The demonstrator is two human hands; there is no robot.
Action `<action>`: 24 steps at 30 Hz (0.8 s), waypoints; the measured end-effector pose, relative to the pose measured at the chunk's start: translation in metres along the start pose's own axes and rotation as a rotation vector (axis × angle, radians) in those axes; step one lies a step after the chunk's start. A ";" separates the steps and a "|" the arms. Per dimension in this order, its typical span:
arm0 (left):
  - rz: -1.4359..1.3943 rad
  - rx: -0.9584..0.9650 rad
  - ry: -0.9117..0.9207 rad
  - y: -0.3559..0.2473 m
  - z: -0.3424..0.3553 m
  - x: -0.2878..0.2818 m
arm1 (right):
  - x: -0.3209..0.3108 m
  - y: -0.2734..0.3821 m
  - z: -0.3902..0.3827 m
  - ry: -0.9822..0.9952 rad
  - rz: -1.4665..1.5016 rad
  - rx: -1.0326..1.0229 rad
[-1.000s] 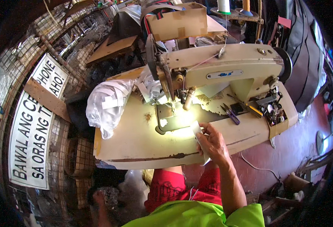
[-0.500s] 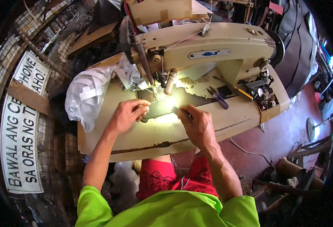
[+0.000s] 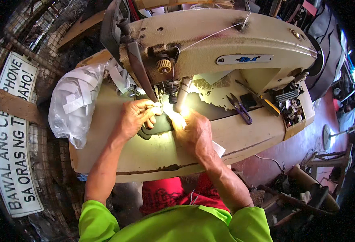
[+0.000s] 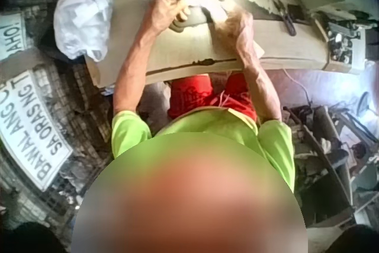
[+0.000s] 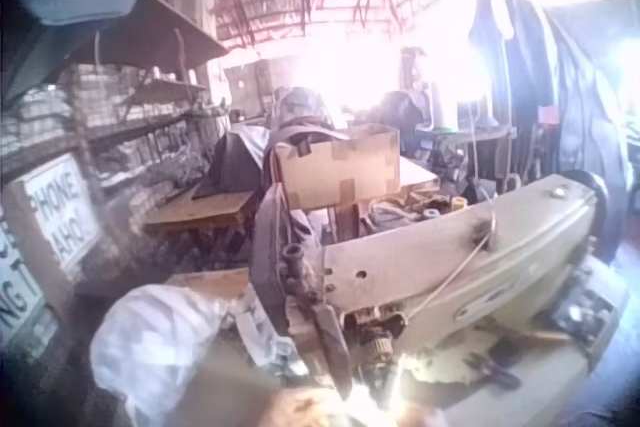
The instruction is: The person sews white webbing straps using an industrial sewing machine.
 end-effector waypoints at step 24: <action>0.704 0.573 -0.338 -0.010 -0.024 0.035 | -0.003 -0.010 0.004 0.068 -0.016 -0.136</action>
Point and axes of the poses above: each hand's wrist, its own z-axis towards the middle knuckle, its own x-axis out of the palm, y = z × x, the point moved 1 cm from there along z, towards the middle knuckle, and after that the axes turned 7 degrees about z, right-handed, at the moved point
